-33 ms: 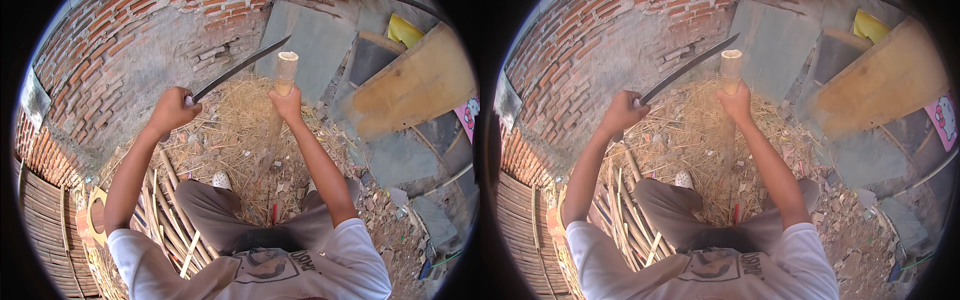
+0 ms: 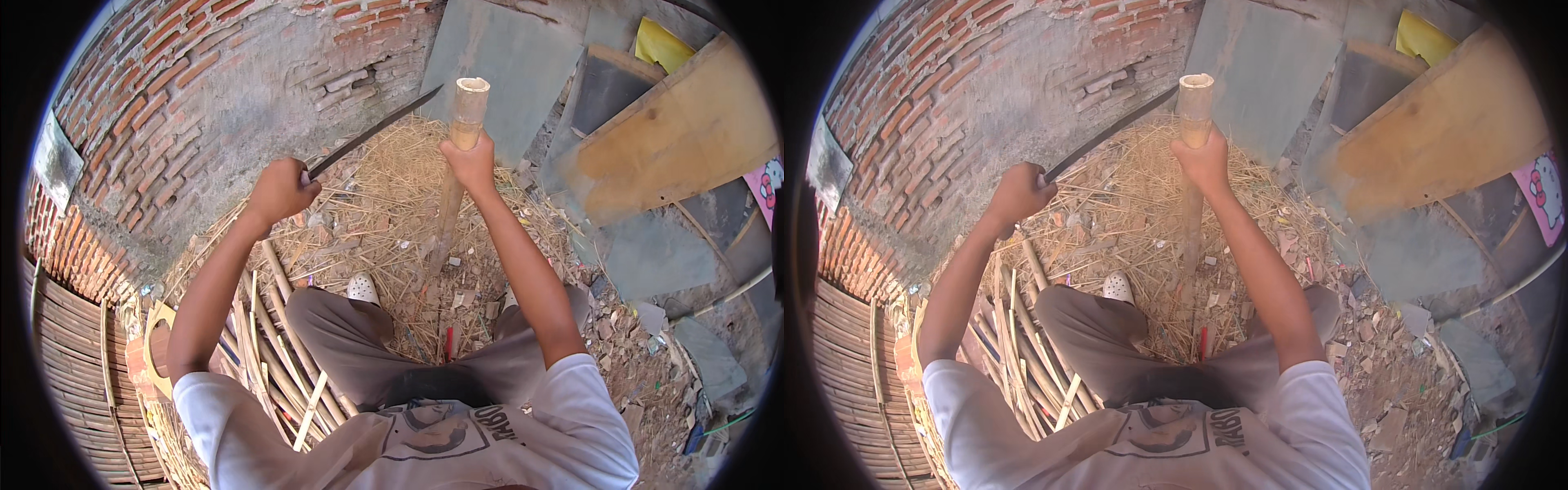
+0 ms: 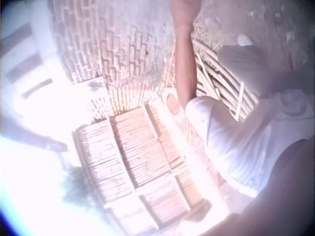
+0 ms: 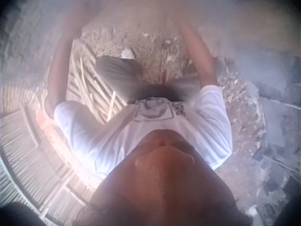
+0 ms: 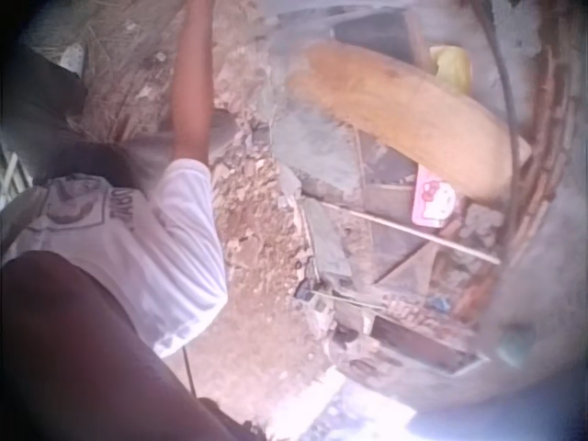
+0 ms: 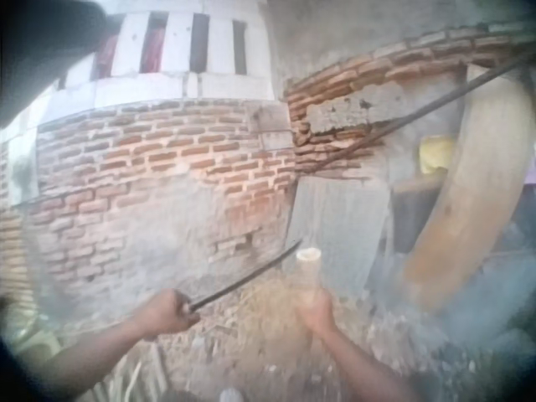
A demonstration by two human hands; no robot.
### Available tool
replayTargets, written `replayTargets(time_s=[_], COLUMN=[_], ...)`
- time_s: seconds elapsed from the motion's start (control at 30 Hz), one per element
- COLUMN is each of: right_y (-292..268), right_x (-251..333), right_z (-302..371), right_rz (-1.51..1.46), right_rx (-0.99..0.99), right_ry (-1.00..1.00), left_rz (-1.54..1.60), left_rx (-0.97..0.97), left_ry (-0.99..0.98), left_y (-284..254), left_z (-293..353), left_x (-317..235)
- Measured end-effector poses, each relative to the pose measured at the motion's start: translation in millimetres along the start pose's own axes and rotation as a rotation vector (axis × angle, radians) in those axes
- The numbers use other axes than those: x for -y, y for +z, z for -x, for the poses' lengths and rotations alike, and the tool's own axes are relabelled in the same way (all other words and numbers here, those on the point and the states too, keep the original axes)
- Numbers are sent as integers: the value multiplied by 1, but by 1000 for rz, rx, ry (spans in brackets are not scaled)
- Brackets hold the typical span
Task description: The person sits on the ground and uses a machete to split long bamboo poles into smaller strips. They repeatedly strike the bamboo with a wooden mallet to drive the blade through the material, then separate the resulting pieces and set them aside.
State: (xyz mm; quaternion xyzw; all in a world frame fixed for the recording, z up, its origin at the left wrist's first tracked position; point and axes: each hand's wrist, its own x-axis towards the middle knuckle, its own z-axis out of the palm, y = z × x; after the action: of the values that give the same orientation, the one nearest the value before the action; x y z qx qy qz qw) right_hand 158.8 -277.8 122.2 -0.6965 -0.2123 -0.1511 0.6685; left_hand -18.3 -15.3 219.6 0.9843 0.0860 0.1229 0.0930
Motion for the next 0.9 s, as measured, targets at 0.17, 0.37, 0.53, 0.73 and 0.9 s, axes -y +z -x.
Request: replayTargets(time_s=[0.17, 0.37, 0.53, 0.73, 0.9], right_y=[-5, -15, -12, -12, -6], right_x=[-4, -11, 1, 8, -27], right_z=[-1, 3, 11, 17, 22], right_rz=[-21, -48, -61, -120, -98], right_rx=[-21, -9, 3, -4, 14], right_ry=[0, -13, -23, 16, 0], left_rz=[-101, 286, -306, 107, 738], left_rx=[235, 149, 321, 106, -39], left_ry=[-205, -167, -161, -147, -341], left_y=[61, 83, 112, 138, 52], left_z=[41, 74, 96, 123, 90], left_x=[70, 81, 125, 154, 51])
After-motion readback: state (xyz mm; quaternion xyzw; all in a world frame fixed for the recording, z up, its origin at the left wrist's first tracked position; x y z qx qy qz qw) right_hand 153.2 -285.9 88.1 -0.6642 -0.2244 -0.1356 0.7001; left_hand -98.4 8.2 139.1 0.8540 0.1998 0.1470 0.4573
